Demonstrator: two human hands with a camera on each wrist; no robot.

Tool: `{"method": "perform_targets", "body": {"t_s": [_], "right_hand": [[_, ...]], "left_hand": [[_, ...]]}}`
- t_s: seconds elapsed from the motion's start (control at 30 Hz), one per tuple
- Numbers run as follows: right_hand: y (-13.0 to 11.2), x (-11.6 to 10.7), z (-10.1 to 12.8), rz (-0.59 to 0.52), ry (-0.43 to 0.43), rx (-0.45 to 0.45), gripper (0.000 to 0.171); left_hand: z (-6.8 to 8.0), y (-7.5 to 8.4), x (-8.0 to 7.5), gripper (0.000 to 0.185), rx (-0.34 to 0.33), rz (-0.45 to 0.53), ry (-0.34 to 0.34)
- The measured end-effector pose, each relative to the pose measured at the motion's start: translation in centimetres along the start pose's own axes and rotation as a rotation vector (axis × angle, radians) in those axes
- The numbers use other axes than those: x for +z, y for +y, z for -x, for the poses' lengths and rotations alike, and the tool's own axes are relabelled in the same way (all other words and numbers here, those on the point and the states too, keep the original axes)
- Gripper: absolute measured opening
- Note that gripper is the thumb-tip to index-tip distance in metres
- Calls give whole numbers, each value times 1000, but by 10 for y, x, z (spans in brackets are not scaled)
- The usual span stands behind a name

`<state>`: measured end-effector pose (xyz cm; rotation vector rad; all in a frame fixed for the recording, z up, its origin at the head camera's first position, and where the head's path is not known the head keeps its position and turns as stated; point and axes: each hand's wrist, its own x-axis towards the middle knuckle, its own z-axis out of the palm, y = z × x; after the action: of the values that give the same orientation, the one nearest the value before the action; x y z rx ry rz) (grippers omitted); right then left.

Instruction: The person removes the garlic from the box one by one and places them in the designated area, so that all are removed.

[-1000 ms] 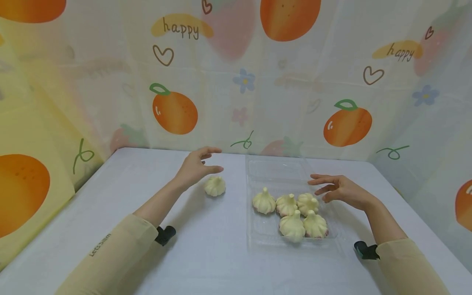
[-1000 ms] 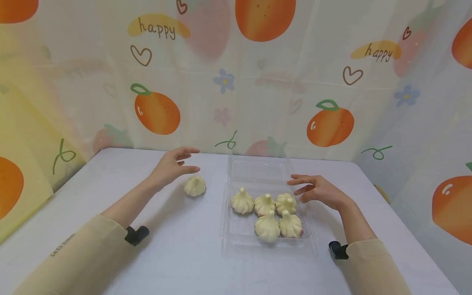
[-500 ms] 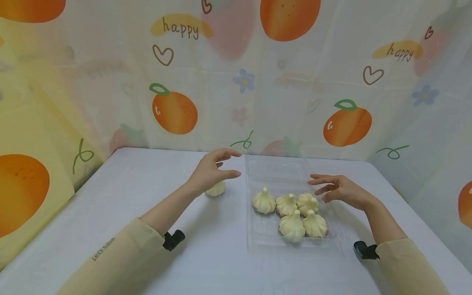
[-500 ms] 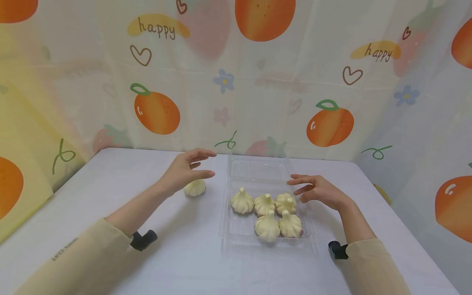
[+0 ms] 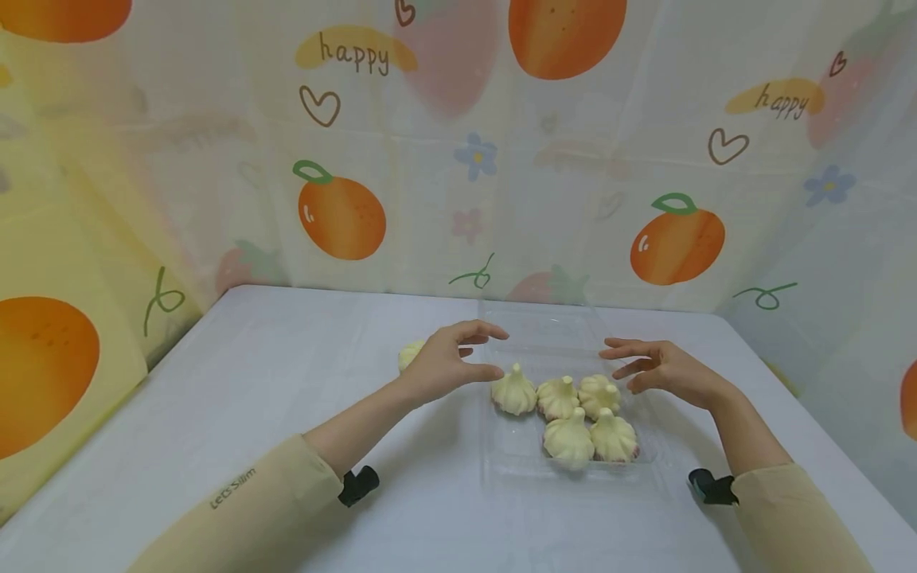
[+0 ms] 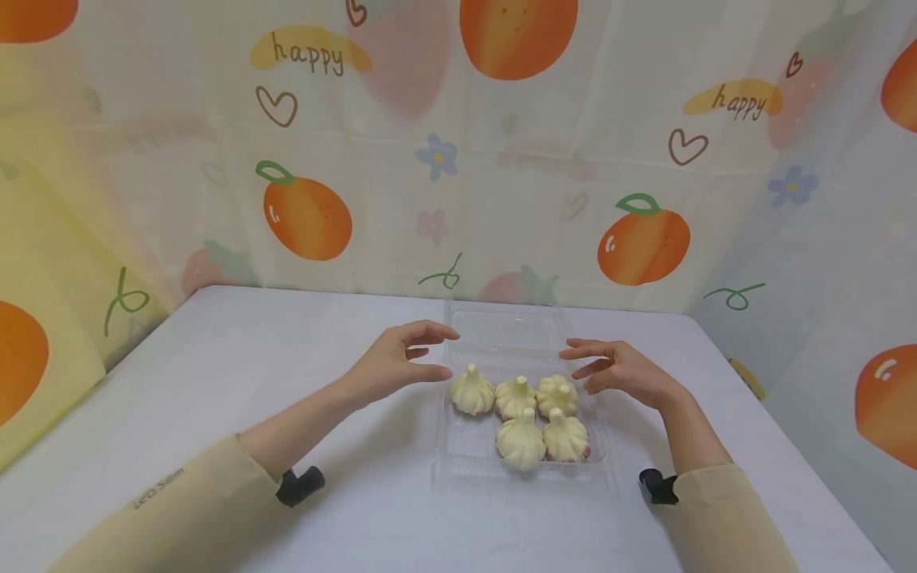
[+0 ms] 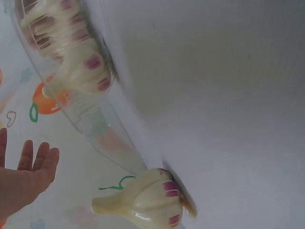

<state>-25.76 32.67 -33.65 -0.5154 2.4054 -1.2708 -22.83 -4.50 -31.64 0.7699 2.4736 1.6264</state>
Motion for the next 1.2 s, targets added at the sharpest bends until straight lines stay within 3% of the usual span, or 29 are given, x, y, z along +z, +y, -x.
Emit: {"method": "perform_targets", "body": {"t_s": [0.5, 0.77, 1.2], "right_hand": [[1, 0, -1, 14, -1, 5, 51], [0, 0, -1, 22, -2, -17, 53], [1, 0, -1, 11, 1, -20, 52]], "left_hand": [[0, 10, 47, 50, 6, 13, -140], [-1, 11, 78, 50, -5, -61, -240], [-6, 15, 94, 43, -40, -136, -259]]}}
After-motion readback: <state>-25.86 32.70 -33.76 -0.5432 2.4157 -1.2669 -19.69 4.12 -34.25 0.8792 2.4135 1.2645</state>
